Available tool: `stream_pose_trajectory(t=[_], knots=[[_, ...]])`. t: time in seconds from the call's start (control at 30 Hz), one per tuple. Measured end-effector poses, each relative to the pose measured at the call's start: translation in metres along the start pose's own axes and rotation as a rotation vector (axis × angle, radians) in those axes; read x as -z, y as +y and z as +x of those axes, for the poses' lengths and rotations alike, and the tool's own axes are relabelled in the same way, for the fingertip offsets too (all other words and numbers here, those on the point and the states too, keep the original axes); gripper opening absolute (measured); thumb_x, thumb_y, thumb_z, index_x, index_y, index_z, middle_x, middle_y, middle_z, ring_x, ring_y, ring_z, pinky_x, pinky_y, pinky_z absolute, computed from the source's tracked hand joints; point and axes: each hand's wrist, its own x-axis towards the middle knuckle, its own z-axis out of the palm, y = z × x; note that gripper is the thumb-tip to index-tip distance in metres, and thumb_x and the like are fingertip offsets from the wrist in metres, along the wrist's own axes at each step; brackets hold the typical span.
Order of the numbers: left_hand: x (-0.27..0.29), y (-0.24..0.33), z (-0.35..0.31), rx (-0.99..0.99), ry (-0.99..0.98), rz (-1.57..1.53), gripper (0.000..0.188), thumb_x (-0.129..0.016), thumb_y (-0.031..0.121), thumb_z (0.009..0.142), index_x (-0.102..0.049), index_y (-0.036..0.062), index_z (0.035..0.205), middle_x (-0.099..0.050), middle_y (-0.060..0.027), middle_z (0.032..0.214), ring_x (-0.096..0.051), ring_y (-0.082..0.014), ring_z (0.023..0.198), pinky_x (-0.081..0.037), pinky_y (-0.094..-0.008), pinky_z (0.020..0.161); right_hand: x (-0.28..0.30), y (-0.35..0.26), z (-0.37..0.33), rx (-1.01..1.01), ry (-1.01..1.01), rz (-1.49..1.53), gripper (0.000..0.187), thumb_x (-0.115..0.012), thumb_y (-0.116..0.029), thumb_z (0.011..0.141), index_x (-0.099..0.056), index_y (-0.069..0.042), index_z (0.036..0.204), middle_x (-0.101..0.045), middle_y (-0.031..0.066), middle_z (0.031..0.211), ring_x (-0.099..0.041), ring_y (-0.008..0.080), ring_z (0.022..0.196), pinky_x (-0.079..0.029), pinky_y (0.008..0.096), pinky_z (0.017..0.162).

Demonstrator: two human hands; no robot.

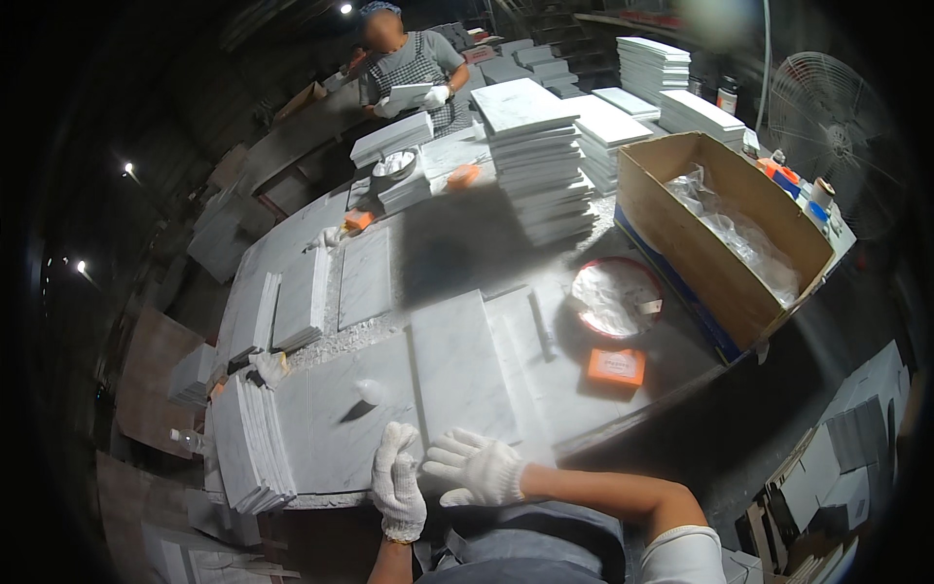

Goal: The person uses a metal file to smooth the edges of white rectangular tiles on a workbench. They repeatedly file each edge, rotate the tile, and place it aside. A coworker is visible in the background handling similar tiles.

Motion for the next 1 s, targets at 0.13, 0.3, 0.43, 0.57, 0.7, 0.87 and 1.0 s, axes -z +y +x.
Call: stream_pose_trajectory(t=[0.13,0.3,0.43,0.57,0.7,0.87,1.0], knots=[[-0.001,0.001,-0.003,0.021,0.013,-0.015,0.041,-0.044,0.014,0.109,-0.049,-0.0040,0.145,-0.063,-0.0191,0.132,-0.065,-0.0269,0.117,-0.053,-0.0375,0.100,0.007,0.015,0.009,-0.090,-0.056,0.074,0.059,-0.045,-0.056,0.101,-0.049,-0.012,0.139,-0.053,0.0117,0.139,-0.043,0.0304,0.139,-0.028,0.0447,0.121],[-0.002,-0.001,-0.004,0.062,0.005,-0.001,0.040,-0.047,0.012,0.107,-0.050,-0.0041,0.144,-0.065,-0.0193,0.131,-0.065,-0.0265,0.118,-0.053,-0.0362,0.099,0.008,0.028,0.020,-0.175,0.062,-0.171,0.059,-0.042,-0.057,0.100,-0.051,-0.009,0.133,-0.053,0.0129,0.136,-0.044,0.0297,0.137,-0.027,0.0469,0.121],[-0.006,-0.003,0.000,0.025,0.017,-0.044,0.038,-0.050,0.010,0.105,-0.053,-0.0042,0.140,-0.067,-0.0182,0.127,-0.066,-0.0278,0.116,-0.052,-0.0377,0.100,-0.002,0.017,0.024,-0.125,0.048,-0.162,0.067,-0.044,-0.062,0.096,-0.048,-0.008,0.135,-0.052,0.0127,0.135,-0.044,0.0299,0.137,-0.027,0.0482,0.122],[-0.007,-0.001,0.002,0.010,0.002,-0.046,0.038,-0.048,0.010,0.106,-0.052,-0.0044,0.141,-0.065,-0.0188,0.129,-0.065,-0.0286,0.117,-0.051,-0.0392,0.102,-0.011,0.000,0.020,-0.090,-0.011,-0.164,0.071,-0.044,-0.062,0.097,-0.045,-0.008,0.144,-0.045,0.0146,0.153,-0.036,0.0320,0.147,-0.024,0.0483,0.124],[-0.003,0.003,0.002,0.031,-0.016,-0.107,0.042,-0.044,0.010,0.108,-0.047,-0.0045,0.147,-0.062,-0.0205,0.135,-0.063,-0.0277,0.121,-0.050,-0.0395,0.104,-0.011,-0.015,0.012,-0.017,-0.139,-0.028,0.068,-0.046,-0.058,0.099,-0.046,-0.009,0.147,-0.045,0.0133,0.154,-0.035,0.0343,0.148,-0.026,0.0463,0.123],[-0.002,0.001,-0.001,0.001,0.042,-0.050,0.036,-0.049,0.009,0.105,-0.054,-0.0046,0.138,-0.067,-0.0190,0.126,-0.066,-0.0297,0.112,-0.055,-0.0381,0.093,0.001,-0.034,-0.001,-0.001,-0.100,0.382,0.056,-0.057,-0.043,0.100,-0.051,-0.010,0.146,-0.057,0.0118,0.140,-0.053,0.0339,0.130,-0.044,0.0421,0.108],[-0.004,0.003,-0.001,0.028,0.073,-0.065,0.032,-0.053,0.007,0.103,-0.059,-0.0038,0.133,-0.069,-0.0188,0.122,-0.067,-0.0310,0.109,-0.057,-0.0384,0.088,0.006,-0.050,-0.013,-0.407,0.018,0.945,0.035,-0.065,-0.032,0.100,-0.070,-0.006,0.124,-0.074,0.0077,0.098,-0.071,0.0219,0.089,-0.057,0.0342,0.080]])
